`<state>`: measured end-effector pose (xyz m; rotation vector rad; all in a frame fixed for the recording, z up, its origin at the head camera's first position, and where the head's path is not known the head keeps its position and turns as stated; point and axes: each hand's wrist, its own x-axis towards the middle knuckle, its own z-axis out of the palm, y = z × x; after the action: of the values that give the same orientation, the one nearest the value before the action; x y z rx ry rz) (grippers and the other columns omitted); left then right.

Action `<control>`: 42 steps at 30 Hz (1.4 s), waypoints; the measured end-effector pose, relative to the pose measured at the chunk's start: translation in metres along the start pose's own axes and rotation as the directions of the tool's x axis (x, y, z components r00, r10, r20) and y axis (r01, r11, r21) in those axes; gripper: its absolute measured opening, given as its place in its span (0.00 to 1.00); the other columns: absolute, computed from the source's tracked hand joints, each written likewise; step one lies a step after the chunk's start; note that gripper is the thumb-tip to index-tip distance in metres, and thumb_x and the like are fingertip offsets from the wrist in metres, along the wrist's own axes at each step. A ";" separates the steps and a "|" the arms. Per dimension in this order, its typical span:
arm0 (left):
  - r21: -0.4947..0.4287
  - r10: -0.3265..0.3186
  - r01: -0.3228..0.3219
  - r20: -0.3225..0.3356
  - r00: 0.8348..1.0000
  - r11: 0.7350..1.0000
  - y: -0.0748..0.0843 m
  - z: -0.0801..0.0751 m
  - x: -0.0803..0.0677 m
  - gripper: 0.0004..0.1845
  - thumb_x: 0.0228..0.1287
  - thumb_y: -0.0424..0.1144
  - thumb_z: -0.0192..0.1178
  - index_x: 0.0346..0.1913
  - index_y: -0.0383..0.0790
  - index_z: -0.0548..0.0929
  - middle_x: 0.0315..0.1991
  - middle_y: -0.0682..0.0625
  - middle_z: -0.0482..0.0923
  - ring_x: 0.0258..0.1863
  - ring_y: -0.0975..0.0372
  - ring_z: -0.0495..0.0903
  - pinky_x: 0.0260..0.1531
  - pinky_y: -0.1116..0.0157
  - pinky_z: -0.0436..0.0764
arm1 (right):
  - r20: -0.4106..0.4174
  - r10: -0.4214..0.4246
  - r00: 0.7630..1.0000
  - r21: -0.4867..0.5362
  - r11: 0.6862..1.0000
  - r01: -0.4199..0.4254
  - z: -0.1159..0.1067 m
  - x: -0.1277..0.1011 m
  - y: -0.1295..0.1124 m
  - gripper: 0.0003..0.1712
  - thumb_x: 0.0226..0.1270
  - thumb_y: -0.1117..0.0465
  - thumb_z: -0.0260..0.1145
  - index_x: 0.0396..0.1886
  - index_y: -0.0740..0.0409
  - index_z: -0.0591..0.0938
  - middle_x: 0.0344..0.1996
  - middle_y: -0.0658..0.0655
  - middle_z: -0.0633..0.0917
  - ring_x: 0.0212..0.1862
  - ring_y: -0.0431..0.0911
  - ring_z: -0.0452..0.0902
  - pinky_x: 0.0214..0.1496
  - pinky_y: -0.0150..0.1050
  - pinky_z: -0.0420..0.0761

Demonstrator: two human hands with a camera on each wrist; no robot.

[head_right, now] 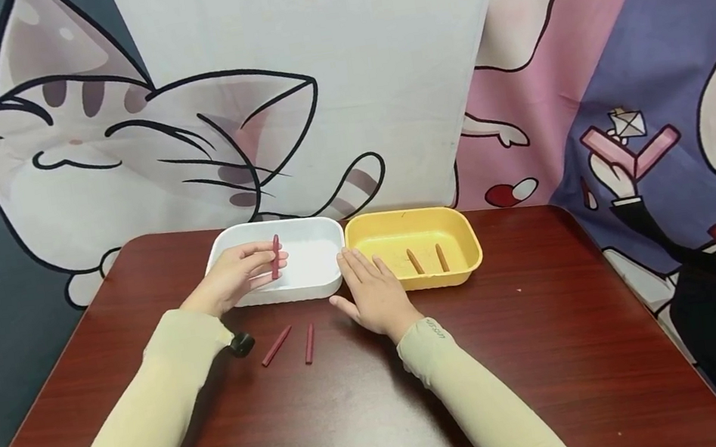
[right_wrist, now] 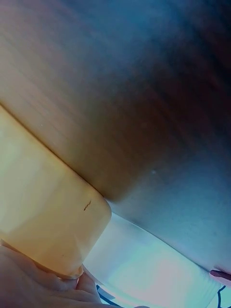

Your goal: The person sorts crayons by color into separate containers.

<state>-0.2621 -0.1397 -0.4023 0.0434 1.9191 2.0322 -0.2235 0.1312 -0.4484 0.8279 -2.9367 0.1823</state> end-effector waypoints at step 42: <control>0.325 0.004 0.049 -0.160 0.987 0.944 -0.022 0.049 0.049 0.15 0.71 0.32 0.52 0.54 0.26 0.80 0.40 0.41 0.85 0.34 0.64 0.84 0.36 0.68 0.87 | -0.008 -0.009 1.000 -0.014 1.000 0.009 -0.003 -0.001 -0.002 0.44 0.80 0.38 0.50 0.81 0.62 0.55 0.80 0.59 0.55 0.81 0.53 0.47 0.80 0.54 0.51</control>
<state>-0.2910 -0.0790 -0.4302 -0.0610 2.3284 1.7246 -0.2215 0.1304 -0.4452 0.8371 -2.9230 0.1641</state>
